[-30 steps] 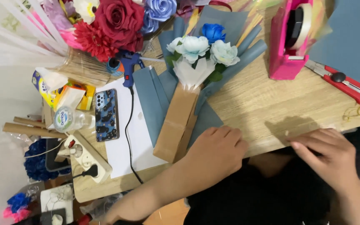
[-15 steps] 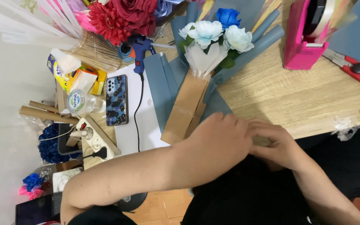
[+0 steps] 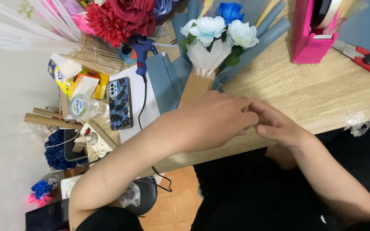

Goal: The person wraps a small bouquet of blue and light-blue artificial flowers in light-blue paper and a brown paper sleeve. They fold and tuck the paper around the stems, then use clear tape from a pink dispenser to secure the wrapping at the base.

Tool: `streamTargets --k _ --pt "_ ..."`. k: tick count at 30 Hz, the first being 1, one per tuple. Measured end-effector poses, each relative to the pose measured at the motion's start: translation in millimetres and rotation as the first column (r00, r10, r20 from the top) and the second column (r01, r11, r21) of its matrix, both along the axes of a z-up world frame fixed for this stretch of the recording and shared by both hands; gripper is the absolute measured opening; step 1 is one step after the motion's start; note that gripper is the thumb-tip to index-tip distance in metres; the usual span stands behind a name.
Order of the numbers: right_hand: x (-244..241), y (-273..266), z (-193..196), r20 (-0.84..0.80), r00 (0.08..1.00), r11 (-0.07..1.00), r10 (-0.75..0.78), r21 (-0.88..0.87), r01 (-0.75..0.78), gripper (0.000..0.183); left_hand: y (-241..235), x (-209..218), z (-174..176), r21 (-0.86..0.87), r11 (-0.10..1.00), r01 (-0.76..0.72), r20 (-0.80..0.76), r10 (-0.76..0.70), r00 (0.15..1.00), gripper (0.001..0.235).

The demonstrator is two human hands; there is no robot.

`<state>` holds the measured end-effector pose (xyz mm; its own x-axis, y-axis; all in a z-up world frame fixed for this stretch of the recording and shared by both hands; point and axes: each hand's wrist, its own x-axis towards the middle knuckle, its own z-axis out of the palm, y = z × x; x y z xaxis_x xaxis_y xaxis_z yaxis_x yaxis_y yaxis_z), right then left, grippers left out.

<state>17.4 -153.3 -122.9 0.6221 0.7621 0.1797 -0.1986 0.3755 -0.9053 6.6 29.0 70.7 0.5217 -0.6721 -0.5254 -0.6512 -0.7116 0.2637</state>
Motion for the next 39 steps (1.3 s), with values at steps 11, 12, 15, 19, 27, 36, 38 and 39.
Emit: streamTargets --k 11,12,15,19,27,36,38,39 --pt "-8.8 -11.3 -43.1 -0.115 0.967 0.974 -0.227 -0.007 0.227 0.015 21.7 17.7 -15.5 -0.624 0.774 -0.104 -0.164 0.0 0.986 0.008" --pt "-10.1 -11.7 -41.8 -0.164 0.956 0.967 -0.242 0.036 0.251 0.009 22.3 18.8 -14.4 -0.609 0.77 -0.193 -0.228 0.063 0.972 0.01" --pt "-9.8 -18.1 -27.8 -0.218 0.937 0.959 -0.272 0.019 0.282 0.008 28.7 19.1 -15.1 -0.629 0.753 -0.195 -0.214 0.073 0.974 0.014" --pt "-0.8 -5.6 -3.7 -0.303 0.922 0.96 -0.24 0.069 0.272 0.025 31.6 19.3 -18.5 -0.654 0.729 -0.203 -0.235 0.06 0.97 0.011" --pt "12.5 14.4 -20.9 -0.341 0.932 0.988 -0.118 0.058 0.147 0.062 27.9 19.5 -26.2 -0.655 0.744 -0.13 -0.198 -0.003 0.98 0.014" --pt "6.2 6.7 -23.9 -0.255 0.956 0.989 -0.146 -0.048 0.138 0.011 49.9 17.1 -32.0 -0.571 0.812 -0.121 0.079 0.201 0.976 0.01" --pt "9.9 3.3 -24.7 -0.216 0.934 0.957 -0.283 -0.125 0.261 0.008 50.4 16.7 -26.3 -0.519 0.826 -0.22 0.08 0.303 0.95 0.015" --pt "11.9 1.3 -25.1 -0.167 0.896 0.904 -0.412 -0.197 0.379 0.009 50.5 16.5 -23.4 -0.466 0.826 -0.318 0.087 0.401 0.912 0.02"
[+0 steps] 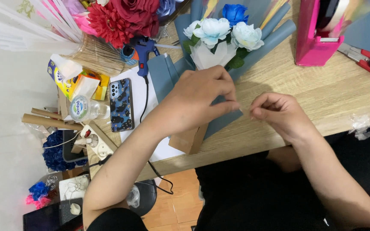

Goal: The person wraps a small bouquet of blue and light-blue artificial flowers in light-blue paper and a brown paper sleeve. They fold and tuck the paper around the stems, then use clear tape from a pink dispenser to secure the wrapping at the base.

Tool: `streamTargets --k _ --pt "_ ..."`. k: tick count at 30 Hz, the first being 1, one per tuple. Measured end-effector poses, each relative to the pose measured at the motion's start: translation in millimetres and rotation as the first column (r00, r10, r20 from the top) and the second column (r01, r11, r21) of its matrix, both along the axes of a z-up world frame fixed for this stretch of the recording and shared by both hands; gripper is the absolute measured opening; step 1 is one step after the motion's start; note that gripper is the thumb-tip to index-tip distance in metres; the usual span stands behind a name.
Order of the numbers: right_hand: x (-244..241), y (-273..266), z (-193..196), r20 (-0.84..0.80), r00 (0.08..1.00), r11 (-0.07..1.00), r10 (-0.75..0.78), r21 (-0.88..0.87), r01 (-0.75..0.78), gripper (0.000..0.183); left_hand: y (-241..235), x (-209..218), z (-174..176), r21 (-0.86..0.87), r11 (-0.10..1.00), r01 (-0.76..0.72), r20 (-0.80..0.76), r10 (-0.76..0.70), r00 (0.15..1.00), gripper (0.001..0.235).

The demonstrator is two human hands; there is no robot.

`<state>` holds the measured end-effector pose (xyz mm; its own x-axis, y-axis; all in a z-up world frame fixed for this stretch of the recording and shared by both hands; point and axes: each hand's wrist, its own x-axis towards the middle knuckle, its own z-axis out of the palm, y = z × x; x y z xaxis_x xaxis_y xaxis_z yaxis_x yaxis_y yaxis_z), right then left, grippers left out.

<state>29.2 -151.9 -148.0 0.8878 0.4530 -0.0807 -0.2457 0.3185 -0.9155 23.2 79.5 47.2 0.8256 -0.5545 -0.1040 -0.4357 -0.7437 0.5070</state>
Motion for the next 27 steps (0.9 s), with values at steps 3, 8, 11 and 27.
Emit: streamTargets --k 3,8,11,27 --pt "0.9 4.1 29.3 0.113 0.988 0.962 -0.106 -0.239 0.131 0.007 5.6 4.0 -22.5 0.248 0.969 -0.016 0.185 -0.031 0.982 0.02" --pt "14.1 35.2 13.1 0.184 0.955 0.906 -0.23 -0.318 0.28 0.013 2.0 26.6 -72.1 0.172 0.969 -0.179 0.388 0.101 0.916 0.023" --pt "18.6 47.2 6.3 0.136 0.956 0.907 -0.261 -0.303 0.291 0.016 -2.9 27.9 -86.4 0.073 0.958 -0.277 0.532 0.197 0.823 0.027" --pt "10.2 86.8 7.3 -0.232 0.886 0.913 -0.402 -0.026 0.408 0.014 -20.3 0.0 -140.5 -0.408 0.778 -0.477 0.465 0.627 0.625 0.028"
